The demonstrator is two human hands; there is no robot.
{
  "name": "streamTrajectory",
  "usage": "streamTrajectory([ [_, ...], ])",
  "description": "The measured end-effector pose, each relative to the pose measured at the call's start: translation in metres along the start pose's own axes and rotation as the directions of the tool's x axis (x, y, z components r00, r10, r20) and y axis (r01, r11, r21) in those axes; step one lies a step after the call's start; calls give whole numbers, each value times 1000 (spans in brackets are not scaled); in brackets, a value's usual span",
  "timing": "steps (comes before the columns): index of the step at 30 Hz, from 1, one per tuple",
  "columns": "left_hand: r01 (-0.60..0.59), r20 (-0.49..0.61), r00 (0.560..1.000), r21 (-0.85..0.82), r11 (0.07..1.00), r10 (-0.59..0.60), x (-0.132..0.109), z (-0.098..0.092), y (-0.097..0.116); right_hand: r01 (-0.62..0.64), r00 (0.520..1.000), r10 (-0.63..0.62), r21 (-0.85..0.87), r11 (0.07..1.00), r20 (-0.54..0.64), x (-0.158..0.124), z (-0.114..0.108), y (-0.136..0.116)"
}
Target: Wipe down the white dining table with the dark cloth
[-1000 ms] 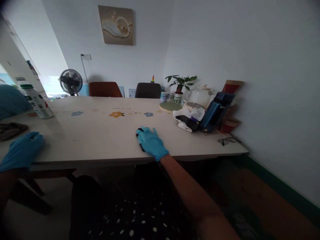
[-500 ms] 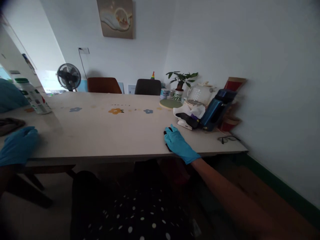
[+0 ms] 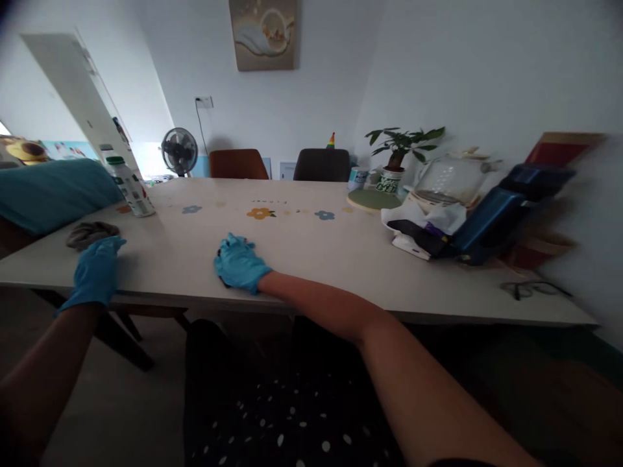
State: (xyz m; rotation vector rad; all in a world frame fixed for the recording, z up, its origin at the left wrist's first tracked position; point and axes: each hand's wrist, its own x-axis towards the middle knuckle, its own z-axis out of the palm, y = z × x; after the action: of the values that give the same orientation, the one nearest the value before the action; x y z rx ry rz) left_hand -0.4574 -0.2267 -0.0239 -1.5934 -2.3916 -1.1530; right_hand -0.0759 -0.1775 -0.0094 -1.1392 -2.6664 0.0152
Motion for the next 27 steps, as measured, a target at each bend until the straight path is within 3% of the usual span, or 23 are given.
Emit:
streamTrajectory([
  [3,17,-2,1000,4,1000,-17,3,-3,-6,108,994,-108,11,994,8,58,13,-57],
  [7,21,5,1000,9,1000,-21,9,-4,-12,266,957,-258,-55,962,131,119,27,-127],
  [10,55,-6,998,14,998,-55,17,-1,-17,272,952,-261,-56,961,159,146,29,-166],
  [13,102,-22,995,10,995,-102,25,2,-22,287,948,-278,-45,957,154,157,26,-187],
  [17,96,5,995,31,995,-96,28,0,-22,323,936,-315,-30,946,158,154,26,-188],
  [21,36,41,998,55,998,-38,21,-5,-20,337,933,-334,-2,941,138,143,30,-168],
  [24,7,50,999,67,998,-11,16,-8,-18,342,933,-342,26,939,108,130,31,-134],
  [27,-4,47,999,77,997,0,10,-10,-11,268,960,-271,40,963,75,110,29,-82],
])
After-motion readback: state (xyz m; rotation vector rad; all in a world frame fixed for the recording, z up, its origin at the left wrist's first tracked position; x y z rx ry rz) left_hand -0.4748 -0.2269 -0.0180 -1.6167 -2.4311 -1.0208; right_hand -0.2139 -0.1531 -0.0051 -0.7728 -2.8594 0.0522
